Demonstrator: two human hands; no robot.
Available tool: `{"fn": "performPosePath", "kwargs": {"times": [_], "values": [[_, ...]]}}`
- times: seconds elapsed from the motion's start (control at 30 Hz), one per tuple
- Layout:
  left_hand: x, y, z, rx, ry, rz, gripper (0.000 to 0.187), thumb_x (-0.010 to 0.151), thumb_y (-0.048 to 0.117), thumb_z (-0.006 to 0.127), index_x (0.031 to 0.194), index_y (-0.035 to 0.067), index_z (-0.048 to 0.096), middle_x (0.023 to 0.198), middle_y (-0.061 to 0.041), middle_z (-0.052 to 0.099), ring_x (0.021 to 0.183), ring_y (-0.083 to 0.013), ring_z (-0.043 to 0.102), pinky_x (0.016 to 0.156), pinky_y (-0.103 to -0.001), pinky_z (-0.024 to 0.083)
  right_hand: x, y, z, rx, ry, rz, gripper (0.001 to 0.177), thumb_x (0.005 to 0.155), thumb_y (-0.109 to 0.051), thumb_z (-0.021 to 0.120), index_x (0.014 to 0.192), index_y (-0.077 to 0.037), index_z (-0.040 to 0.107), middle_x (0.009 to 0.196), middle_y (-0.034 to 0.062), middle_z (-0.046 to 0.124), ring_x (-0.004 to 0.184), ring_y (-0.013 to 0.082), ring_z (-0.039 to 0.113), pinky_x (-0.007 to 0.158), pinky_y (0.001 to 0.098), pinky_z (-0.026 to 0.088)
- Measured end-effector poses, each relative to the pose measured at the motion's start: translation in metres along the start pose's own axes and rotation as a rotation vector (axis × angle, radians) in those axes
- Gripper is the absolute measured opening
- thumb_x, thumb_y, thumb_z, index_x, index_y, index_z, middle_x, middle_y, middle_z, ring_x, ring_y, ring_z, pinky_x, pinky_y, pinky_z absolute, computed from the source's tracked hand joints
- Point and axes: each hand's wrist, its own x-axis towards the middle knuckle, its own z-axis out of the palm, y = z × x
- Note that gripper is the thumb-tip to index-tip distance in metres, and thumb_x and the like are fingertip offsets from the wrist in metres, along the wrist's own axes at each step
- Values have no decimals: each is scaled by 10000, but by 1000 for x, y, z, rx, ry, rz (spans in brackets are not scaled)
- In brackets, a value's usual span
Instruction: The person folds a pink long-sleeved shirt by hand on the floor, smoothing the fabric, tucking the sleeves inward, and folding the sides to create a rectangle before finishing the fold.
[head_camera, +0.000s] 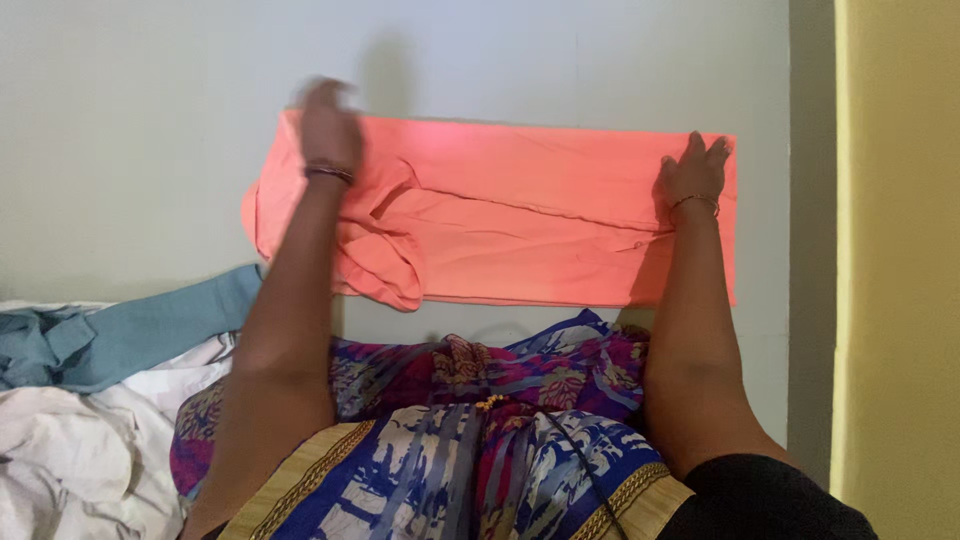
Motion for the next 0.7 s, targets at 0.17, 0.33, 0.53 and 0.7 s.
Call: {"fn": "performPosePath", "kwargs": {"times": [0.17, 0.33, 0.53, 0.7], "values": [[-58, 65, 31, 274, -353, -27, 270, 1097, 261, 508, 1304, 153, 644, 1276, -159, 653, 1250, -359, 595, 1059, -474, 471, 1, 9, 12, -48, 33, -45, 673, 1048, -320, 566, 1618, -77, 303, 1692, 272, 95, 1579, 412, 72, 1236, 500, 239], [-64, 11, 28, 514, -200, -331, 843, 921, 581, 583, 1546, 49, 389, 1608, -264, 300, 1474, -399, 290, 1183, -516, 257, 4, 12, 15, 5, 28, -13, 659, 1043, -337, 523, 1611, -120, 269, 1693, 221, 58, 1565, 364, 19, 1230, 490, 182], [-57, -52, 28, 612, -69, -262, 850, 962, 625, 511, 1523, 2, 374, 1583, -191, 349, 1433, -336, 330, 1103, -578, 273, 2, 8, 10, 1, 32, 8, 652, 1047, -322, 563, 1615, -121, 315, 1718, 219, 62, 1599, 355, 40, 1267, 486, 200], [-37, -25, -7, 611, -203, -432, 749, 1070, 575, 470, 1574, 26, 397, 1588, -124, 419, 1397, -335, 430, 1096, -524, 391, -6, 1, 6, -7, 35, -12, 650, 1060, -319, 533, 1621, -100, 290, 1707, 224, 71, 1584, 372, 44, 1260, 488, 194]]}}
